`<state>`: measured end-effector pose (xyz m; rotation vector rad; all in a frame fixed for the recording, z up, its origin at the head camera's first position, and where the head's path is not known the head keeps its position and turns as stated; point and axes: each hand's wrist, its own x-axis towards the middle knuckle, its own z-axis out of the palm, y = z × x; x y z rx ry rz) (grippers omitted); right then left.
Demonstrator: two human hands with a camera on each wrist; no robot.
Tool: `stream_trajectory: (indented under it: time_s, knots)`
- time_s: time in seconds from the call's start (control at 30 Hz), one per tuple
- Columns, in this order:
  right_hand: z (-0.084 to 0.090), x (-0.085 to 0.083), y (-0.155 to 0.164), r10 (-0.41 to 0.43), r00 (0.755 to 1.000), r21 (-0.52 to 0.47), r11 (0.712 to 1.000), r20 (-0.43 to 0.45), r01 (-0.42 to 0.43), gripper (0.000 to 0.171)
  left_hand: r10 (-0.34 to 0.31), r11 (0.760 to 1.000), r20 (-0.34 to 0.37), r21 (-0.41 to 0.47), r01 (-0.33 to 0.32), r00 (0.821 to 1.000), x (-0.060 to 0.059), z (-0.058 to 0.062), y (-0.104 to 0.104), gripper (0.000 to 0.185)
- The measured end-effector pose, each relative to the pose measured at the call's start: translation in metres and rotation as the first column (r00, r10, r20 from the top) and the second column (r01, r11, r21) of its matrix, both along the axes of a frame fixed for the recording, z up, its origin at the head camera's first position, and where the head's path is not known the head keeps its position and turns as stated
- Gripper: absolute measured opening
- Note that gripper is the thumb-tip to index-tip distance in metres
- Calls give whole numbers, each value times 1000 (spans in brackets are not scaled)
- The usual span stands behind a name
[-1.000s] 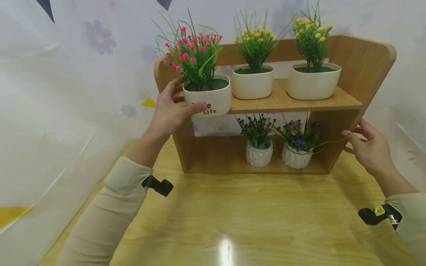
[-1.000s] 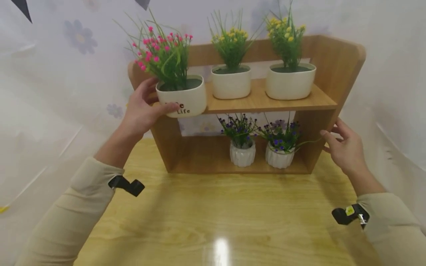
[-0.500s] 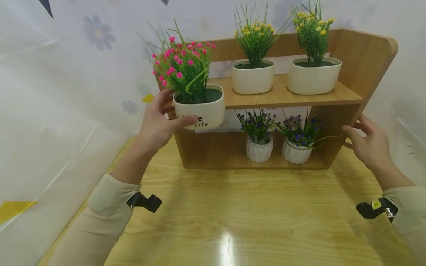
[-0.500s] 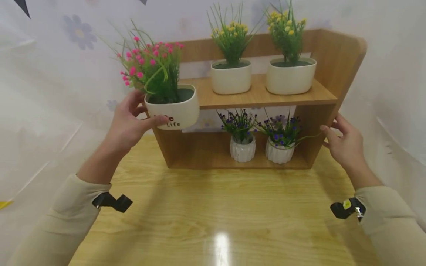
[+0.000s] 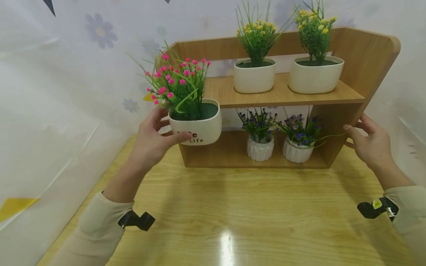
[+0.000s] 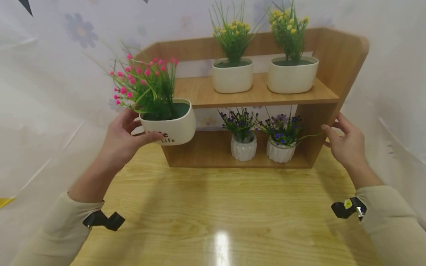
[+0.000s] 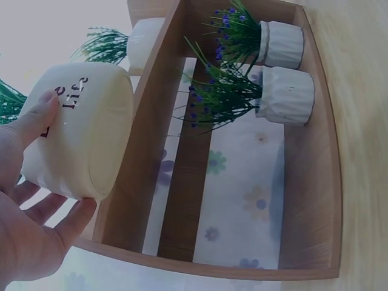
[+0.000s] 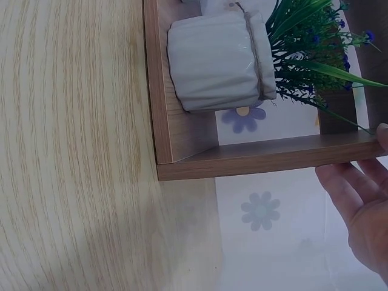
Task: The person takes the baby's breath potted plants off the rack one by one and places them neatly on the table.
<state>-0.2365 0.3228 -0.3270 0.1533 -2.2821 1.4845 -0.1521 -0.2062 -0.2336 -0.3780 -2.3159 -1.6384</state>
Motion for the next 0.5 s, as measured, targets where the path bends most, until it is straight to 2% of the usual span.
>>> stream_trajectory:
  time_s: [0.2,0.5]
  knots:
    - [-1,0,1,1,1000,1,1000,9,-1,57,1,1000,42,-17,0,999,8,-14,-9,77]
    - [-3,-1,1,5,1000,-17,1000,-27,-5,55,-24,1000,39,-10,24,999,17,-39,-26,80]
